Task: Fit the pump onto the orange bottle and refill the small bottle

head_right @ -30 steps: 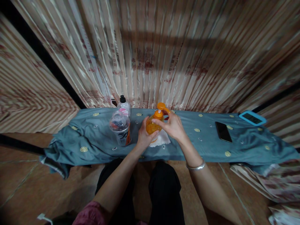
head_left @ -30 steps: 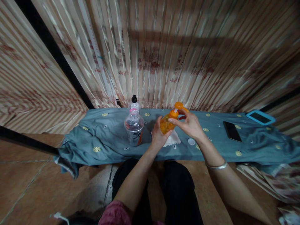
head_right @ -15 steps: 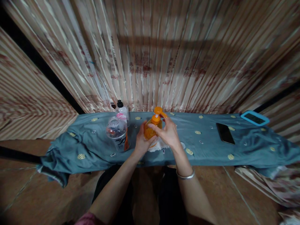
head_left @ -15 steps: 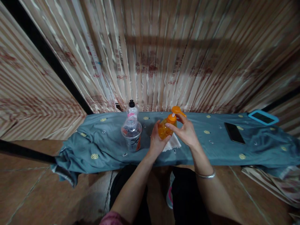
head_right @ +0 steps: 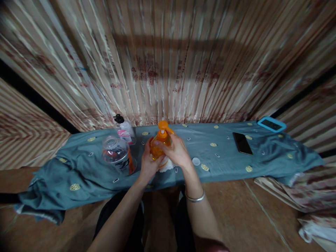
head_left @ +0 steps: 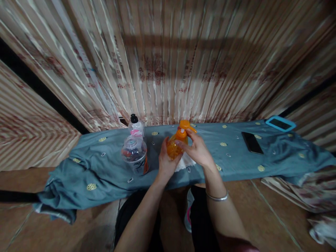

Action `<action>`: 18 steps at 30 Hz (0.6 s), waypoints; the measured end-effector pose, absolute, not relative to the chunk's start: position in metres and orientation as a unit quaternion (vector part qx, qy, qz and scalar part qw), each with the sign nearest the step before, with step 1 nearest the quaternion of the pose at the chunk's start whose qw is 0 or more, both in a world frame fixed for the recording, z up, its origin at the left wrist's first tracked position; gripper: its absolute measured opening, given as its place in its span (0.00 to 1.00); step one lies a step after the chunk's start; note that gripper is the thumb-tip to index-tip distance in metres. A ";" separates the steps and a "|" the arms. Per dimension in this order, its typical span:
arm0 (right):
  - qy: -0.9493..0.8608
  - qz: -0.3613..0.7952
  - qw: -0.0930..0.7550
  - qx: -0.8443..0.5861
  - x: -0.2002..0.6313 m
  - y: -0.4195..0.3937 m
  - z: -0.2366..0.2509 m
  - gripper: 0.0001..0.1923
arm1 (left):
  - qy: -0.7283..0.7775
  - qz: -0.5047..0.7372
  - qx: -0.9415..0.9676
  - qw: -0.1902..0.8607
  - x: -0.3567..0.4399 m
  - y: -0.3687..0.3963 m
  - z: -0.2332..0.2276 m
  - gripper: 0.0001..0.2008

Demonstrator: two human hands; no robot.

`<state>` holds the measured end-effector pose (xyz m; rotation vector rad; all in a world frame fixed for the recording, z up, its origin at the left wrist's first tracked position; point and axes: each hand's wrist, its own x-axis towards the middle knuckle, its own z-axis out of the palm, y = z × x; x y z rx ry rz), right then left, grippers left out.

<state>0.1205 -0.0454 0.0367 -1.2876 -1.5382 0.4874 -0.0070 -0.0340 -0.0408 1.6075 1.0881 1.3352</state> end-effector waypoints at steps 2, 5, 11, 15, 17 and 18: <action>-0.639 0.205 0.514 -0.534 0.121 -0.045 0.036 0.19 | 0.428 0.526 0.628 0.382 -0.007 -0.035 -0.042 0.38; -0.608 0.186 0.534 -0.557 0.116 -0.044 0.033 0.15 | 0.431 0.522 0.630 0.381 -0.007 -0.035 -0.042 0.39; -0.597 0.168 0.540 -0.569 0.112 -0.047 0.032 0.21 | 0.421 0.529 0.626 0.388 -0.005 -0.038 -0.041 0.36; -0.630 0.201 0.524 -0.537 0.119 -0.047 0.032 0.22 | 0.428 0.530 0.622 0.387 -0.003 -0.038 -0.041 0.37; -0.624 0.202 0.527 -0.540 0.119 -0.046 0.030 0.19 | 0.431 0.527 0.622 0.386 -0.003 -0.038 -0.041 0.37; -0.614 0.196 0.533 -0.548 0.118 -0.045 0.029 0.18 | 0.432 0.525 0.624 0.385 -0.002 -0.038 -0.041 0.37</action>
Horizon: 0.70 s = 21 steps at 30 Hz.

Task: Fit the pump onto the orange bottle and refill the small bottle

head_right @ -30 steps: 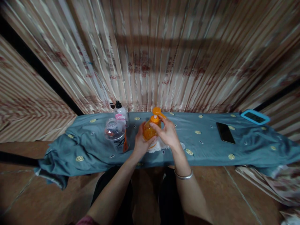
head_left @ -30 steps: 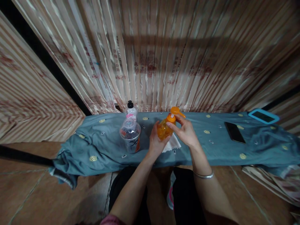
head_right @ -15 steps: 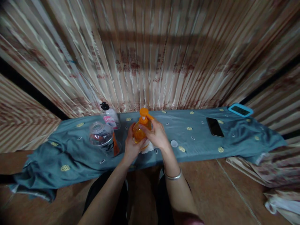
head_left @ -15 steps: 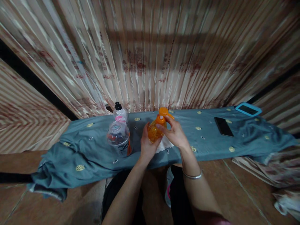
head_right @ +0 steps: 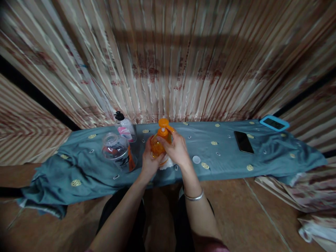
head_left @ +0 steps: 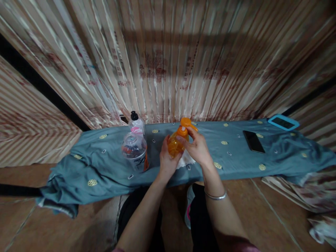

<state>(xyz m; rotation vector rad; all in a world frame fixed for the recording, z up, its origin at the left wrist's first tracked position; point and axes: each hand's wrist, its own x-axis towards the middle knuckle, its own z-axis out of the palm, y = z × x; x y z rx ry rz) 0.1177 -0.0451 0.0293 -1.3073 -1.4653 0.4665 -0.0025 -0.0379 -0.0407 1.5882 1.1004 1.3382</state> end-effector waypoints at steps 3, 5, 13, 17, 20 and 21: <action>-0.578 0.165 0.549 -0.581 0.112 -0.044 0.028 0.20 | 0.434 0.526 0.623 0.384 -0.003 -0.038 -0.040 0.38; -0.572 0.160 0.548 -0.588 0.112 -0.045 0.028 0.23 | 0.433 0.529 0.622 0.382 -0.003 -0.038 -0.040 0.38; -0.608 0.203 0.547 -0.538 0.120 -0.043 0.024 0.18 | 0.426 0.536 0.625 0.375 -0.003 -0.039 -0.040 0.37; -0.564 0.166 0.576 -0.568 0.112 -0.041 0.019 0.21 | 0.428 0.534 0.621 0.382 -0.002 -0.039 -0.041 0.37; -0.574 0.176 0.570 -0.561 0.113 -0.042 0.021 0.25 | 0.424 0.537 0.623 0.380 -0.003 -0.039 -0.041 0.37; -0.584 0.186 0.564 -0.553 0.114 -0.043 0.023 0.26 | 0.425 0.536 0.624 0.379 -0.003 -0.039 -0.041 0.37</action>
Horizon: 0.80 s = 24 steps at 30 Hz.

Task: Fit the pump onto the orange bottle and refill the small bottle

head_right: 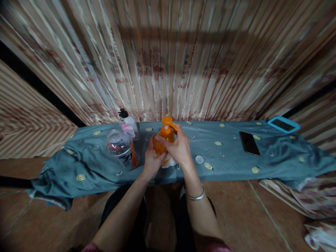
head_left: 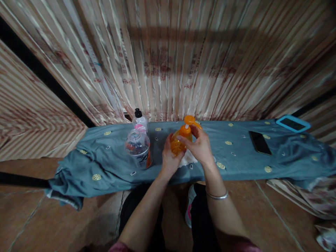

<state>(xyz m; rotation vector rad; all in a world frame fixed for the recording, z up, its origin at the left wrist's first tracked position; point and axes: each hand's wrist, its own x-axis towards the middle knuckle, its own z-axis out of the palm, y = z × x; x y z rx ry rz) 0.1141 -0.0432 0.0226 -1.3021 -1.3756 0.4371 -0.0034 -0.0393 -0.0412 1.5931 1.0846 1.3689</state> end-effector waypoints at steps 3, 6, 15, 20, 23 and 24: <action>-0.608 0.203 0.549 -0.537 0.119 -0.044 0.025 0.21 | 0.428 0.530 0.627 0.378 -0.004 -0.039 -0.042 0.37; -0.603 0.193 0.552 -0.542 0.117 -0.043 0.023 0.17 | 0.428 0.528 0.629 0.377 -0.005 -0.038 -0.042 0.38; -0.585 0.141 0.560 -0.570 0.105 -0.043 0.025 0.21 | 0.428 0.529 0.621 0.388 -0.005 -0.039 -0.040 0.37; -0.607 0.164 0.545 -0.555 0.109 -0.045 0.027 0.19 | 0.420 0.530 0.623 0.392 -0.004 -0.038 -0.043 0.38; -0.594 0.158 0.552 -0.563 0.107 -0.044 0.026 0.16 | 0.422 0.528 0.624 0.392 -0.005 -0.038 -0.042 0.37; -0.588 0.152 0.555 -0.568 0.106 -0.044 0.026 0.16 | 0.423 0.526 0.625 0.392 -0.005 -0.038 -0.042 0.37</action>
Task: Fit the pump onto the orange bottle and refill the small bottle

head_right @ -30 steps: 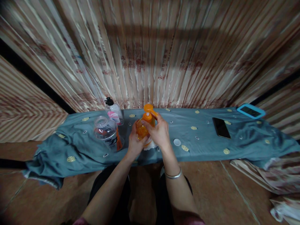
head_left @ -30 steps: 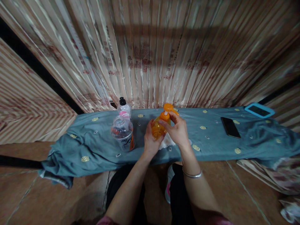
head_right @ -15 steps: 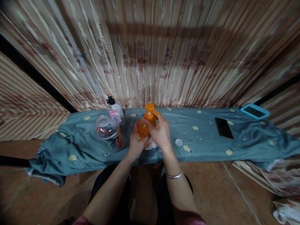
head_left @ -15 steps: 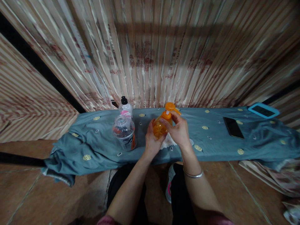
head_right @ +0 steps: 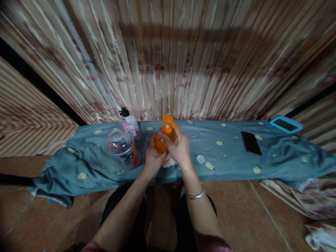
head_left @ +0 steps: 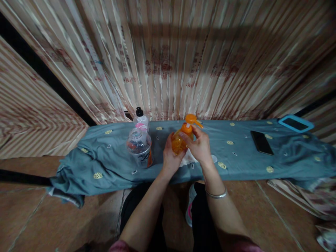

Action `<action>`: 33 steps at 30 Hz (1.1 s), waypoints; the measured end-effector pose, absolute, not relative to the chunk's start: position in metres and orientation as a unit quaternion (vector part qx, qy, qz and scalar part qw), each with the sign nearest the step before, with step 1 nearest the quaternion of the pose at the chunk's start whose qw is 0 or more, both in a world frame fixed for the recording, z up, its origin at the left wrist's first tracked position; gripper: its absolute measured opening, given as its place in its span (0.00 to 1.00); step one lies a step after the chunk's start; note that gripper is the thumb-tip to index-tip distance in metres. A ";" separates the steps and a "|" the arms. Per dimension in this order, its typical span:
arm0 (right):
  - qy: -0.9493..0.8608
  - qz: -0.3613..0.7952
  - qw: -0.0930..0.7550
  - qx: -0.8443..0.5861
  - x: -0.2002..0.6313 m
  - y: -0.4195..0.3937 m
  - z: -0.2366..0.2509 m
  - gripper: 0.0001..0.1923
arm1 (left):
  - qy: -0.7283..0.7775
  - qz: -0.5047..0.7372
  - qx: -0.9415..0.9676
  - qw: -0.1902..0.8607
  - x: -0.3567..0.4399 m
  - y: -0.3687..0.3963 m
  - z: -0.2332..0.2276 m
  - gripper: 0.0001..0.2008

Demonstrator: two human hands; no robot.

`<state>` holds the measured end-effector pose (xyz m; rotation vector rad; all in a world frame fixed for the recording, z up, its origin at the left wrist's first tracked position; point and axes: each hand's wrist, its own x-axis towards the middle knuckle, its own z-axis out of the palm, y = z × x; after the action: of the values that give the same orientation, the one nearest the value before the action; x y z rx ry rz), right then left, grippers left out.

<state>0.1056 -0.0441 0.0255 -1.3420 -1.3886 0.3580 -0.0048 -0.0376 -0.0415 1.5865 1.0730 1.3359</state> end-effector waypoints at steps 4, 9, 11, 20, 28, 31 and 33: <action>-0.563 0.121 0.565 -0.591 0.099 -0.045 0.025 0.16 | 0.418 0.529 0.626 0.393 -0.005 -0.038 -0.040 0.36; -0.546 0.099 0.575 -0.601 0.096 -0.046 0.025 0.16 | 0.403 0.544 0.622 0.395 -0.004 -0.037 -0.043 0.37; -0.553 0.105 0.570 -0.598 0.098 -0.045 0.025 0.18 | 0.406 0.538 0.624 0.395 -0.004 -0.037 -0.043 0.38; -0.600 0.171 0.555 -0.551 0.110 -0.042 0.026 0.14 | 0.413 0.526 0.622 0.408 -0.004 -0.039 -0.043 0.39; -0.564 0.128 0.574 -0.579 0.096 -0.044 0.024 0.18 | 0.399 0.546 0.618 0.400 -0.003 -0.037 -0.048 0.38; -0.545 0.110 0.584 -0.591 0.092 -0.044 0.022 0.20 | 0.394 0.555 0.620 0.390 -0.002 -0.036 -0.051 0.38; -0.538 0.104 0.590 -0.593 0.091 -0.043 0.021 0.20 | 0.392 0.556 0.622 0.387 -0.002 -0.035 -0.052 0.38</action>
<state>0.0906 -0.0434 0.0213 -1.3805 -1.2512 0.2411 -0.0015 -0.0351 -0.0517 1.5841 0.9986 1.4154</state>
